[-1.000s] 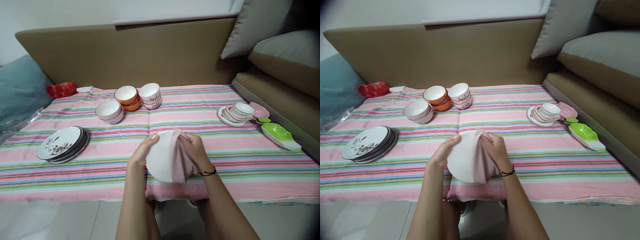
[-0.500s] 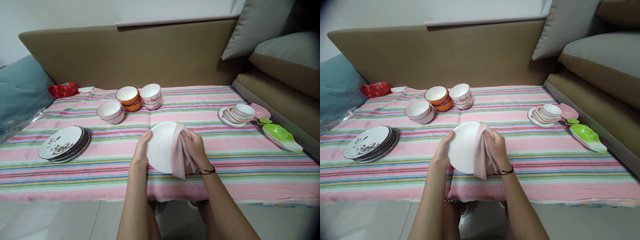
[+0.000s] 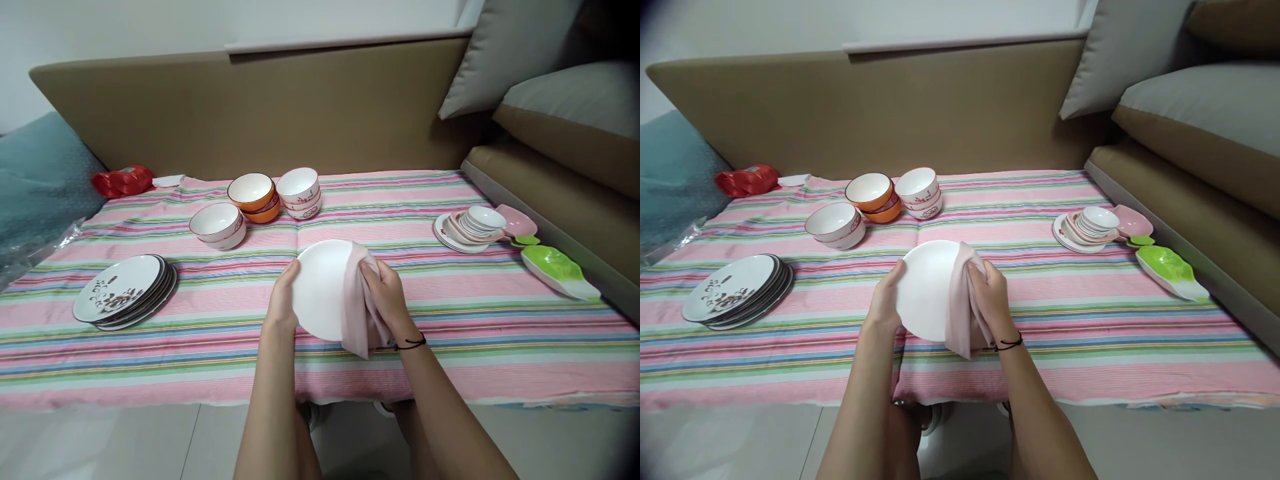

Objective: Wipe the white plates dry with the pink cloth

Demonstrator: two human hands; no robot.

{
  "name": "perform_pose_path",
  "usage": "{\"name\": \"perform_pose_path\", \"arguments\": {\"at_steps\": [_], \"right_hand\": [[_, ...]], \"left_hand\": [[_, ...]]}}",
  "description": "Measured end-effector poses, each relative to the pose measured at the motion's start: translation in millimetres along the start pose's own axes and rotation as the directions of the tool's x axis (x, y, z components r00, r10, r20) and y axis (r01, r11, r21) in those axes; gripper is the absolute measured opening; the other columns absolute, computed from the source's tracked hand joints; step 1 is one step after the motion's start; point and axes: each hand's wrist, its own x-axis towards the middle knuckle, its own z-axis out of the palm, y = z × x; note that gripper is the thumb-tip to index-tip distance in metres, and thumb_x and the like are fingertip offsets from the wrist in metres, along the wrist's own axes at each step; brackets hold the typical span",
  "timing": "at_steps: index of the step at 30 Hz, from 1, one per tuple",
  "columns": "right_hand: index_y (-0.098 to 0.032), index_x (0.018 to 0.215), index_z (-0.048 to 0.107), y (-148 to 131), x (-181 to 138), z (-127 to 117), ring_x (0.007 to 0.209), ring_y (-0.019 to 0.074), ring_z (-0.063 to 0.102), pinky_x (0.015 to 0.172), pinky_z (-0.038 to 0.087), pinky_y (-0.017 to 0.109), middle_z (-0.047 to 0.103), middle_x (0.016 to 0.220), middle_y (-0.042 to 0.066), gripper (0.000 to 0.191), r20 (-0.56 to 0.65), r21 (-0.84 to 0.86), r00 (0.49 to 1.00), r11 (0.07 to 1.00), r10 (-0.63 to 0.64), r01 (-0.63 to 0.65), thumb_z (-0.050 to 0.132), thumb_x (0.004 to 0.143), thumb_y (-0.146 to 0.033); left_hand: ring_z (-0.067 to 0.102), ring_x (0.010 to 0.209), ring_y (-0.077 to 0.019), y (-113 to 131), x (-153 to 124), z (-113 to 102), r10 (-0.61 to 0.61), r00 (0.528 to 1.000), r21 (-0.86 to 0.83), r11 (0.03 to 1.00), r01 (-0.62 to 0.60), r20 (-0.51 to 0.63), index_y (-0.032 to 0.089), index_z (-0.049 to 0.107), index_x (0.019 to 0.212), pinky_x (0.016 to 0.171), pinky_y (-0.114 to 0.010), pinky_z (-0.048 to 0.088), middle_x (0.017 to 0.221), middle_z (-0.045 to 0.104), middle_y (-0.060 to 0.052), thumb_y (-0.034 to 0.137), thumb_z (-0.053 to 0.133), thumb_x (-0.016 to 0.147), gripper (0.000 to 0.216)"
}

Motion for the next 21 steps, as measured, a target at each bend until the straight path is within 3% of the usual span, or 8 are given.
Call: {"name": "perform_pose_path", "arguments": {"at_steps": [4,9,15,21], "right_hand": [[-0.019,0.071,0.048,-1,-2,2,0.063,0.0136,0.042,0.057,0.031,0.025,0.049,0.067,-0.003,0.031,0.009,0.075,0.999,0.997,0.034,-0.035,0.051,0.082,-0.049],[-0.020,0.079,0.052,-4,-7,12,0.070,0.0165,0.048,0.061,0.036,0.026,0.056,0.077,0.000,0.029,0.013,0.110,0.994,0.988,0.106,-0.107,0.051,0.082,-0.049],[-0.020,0.082,0.053,-2,-7,13,0.073,0.0177,0.050,0.064,0.037,0.027,0.058,0.078,0.001,0.028,-0.008,0.098,0.995,0.990,0.098,-0.097,0.052,0.081,-0.048],[-0.020,0.071,0.047,2,-1,-4,0.064,0.0139,0.041,0.058,0.031,0.025,0.046,0.065,-0.003,0.032,0.007,0.066,0.999,0.997,0.036,-0.037,0.048,0.082,-0.050]], "left_hand": [[0.066,0.094,-0.0295,-5,3,4,0.066,0.998,-0.079,0.995,-0.067,-0.014,0.012,0.058,0.121,0.084,-0.040,0.053,0.104,0.069,-0.014,0.044,0.059,0.081,0.051],[0.064,0.100,-0.0294,-11,8,9,0.150,0.980,-0.178,0.969,-0.171,-0.129,0.014,0.058,0.120,0.087,-0.040,0.052,0.112,0.067,-0.012,0.047,0.051,0.085,0.049],[0.065,0.096,-0.0255,-11,11,10,0.184,0.966,-0.112,0.972,-0.206,-0.180,0.017,0.056,0.122,0.082,-0.036,0.053,0.105,0.069,-0.010,0.042,0.051,0.086,0.043],[0.065,0.076,-0.0210,-1,3,3,0.086,0.996,0.084,0.993,-0.087,0.013,0.016,0.060,0.108,0.070,-0.030,0.051,0.092,0.069,-0.008,0.043,0.062,0.079,0.039]]}}
